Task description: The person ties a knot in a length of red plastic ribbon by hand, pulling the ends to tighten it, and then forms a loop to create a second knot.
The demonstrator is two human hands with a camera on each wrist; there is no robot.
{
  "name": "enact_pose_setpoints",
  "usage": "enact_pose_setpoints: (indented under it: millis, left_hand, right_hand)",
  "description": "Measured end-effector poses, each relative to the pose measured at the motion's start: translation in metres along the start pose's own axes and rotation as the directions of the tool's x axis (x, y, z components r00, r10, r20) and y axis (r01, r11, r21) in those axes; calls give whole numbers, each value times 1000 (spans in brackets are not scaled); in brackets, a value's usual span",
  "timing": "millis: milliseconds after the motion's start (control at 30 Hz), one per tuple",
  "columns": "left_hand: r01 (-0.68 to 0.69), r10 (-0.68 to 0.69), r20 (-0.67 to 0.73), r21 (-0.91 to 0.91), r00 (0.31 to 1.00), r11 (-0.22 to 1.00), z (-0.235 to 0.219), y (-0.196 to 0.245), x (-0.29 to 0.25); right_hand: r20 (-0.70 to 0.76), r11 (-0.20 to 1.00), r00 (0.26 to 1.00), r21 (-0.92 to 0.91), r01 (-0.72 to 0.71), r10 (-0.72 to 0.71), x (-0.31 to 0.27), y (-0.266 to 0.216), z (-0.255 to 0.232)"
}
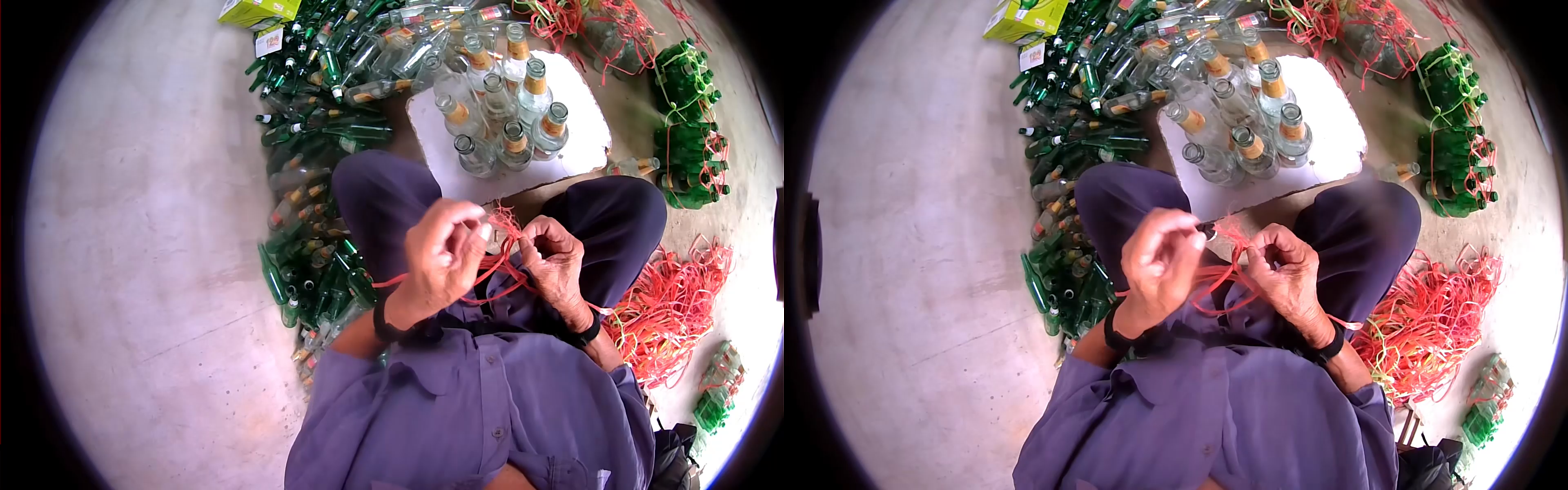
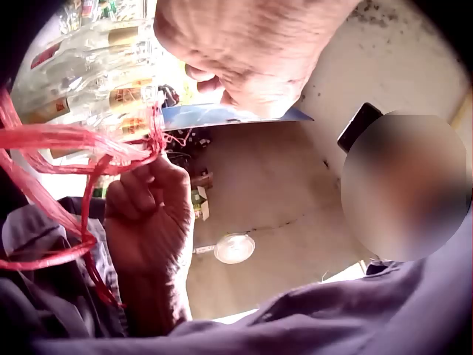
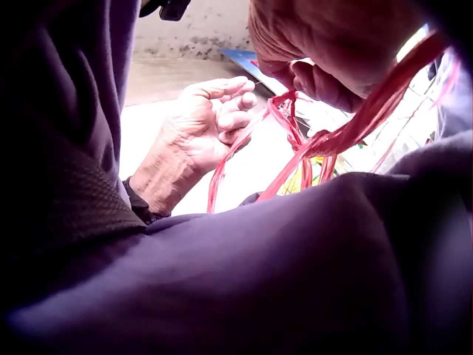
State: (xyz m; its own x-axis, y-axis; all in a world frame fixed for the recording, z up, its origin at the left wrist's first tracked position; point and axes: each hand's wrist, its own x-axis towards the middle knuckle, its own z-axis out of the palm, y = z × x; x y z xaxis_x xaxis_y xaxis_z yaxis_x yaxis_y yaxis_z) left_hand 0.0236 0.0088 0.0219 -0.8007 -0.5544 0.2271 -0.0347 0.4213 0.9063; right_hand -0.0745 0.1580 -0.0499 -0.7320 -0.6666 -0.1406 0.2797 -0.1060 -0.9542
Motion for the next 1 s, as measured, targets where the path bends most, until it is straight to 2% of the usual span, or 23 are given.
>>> enact_pose_setpoints:
  millis: [33,100,167,300,400,500,567,633,700,833,900,1000]
  left_hand:
    - [-49,46,70,44,996,998,-1,4,-1]
    - [42,-48,139,43,989,998,7,0,-4]
    - [66,-80,199,74,977,995,12,-10,-6]
    - [64,-69,210,29,975,998,17,-13,-12]
    - [129,-141,243,62,960,990,17,-15,-9]
    - [102,-116,242,70,963,992,18,-21,-7]
    - [-28,7,240,81,971,996,20,-23,-5]
    - [-74,50,220,99,974,992,23,-25,-2]
    - [-121,95,200,119,975,986,24,-26,-2]
    - [-92,59,179,186,982,978,21,-35,0]
    - [-76,42,159,208,986,975,20,-42,-1]
    - [-25,1,157,147,988,989,15,-44,-2]
  right_hand:
    - [1,1000,1000,0,-1,1,0,0,0]
    - [24,999,999,-34,24,-24,0,-1,0]
    - [27,999,999,-28,28,-28,0,-2,1]
    - [24,997,998,-51,58,-57,0,-1,0]
    - [39,997,998,-54,56,-54,1,-5,2]
    - [43,992,995,-83,97,-94,2,-2,1]
    - [46,990,994,-98,104,-100,3,1,1]
    - [51,987,993,-113,112,-107,2,0,1]
    - [78,997,997,-79,-22,28,-1,-4,1]
    - [82,990,997,-139,10,1,-1,0,-3]
    - [112,992,986,-55,-116,122,-3,-4,-2]
    - [98,990,985,-32,-139,142,-1,-3,0]
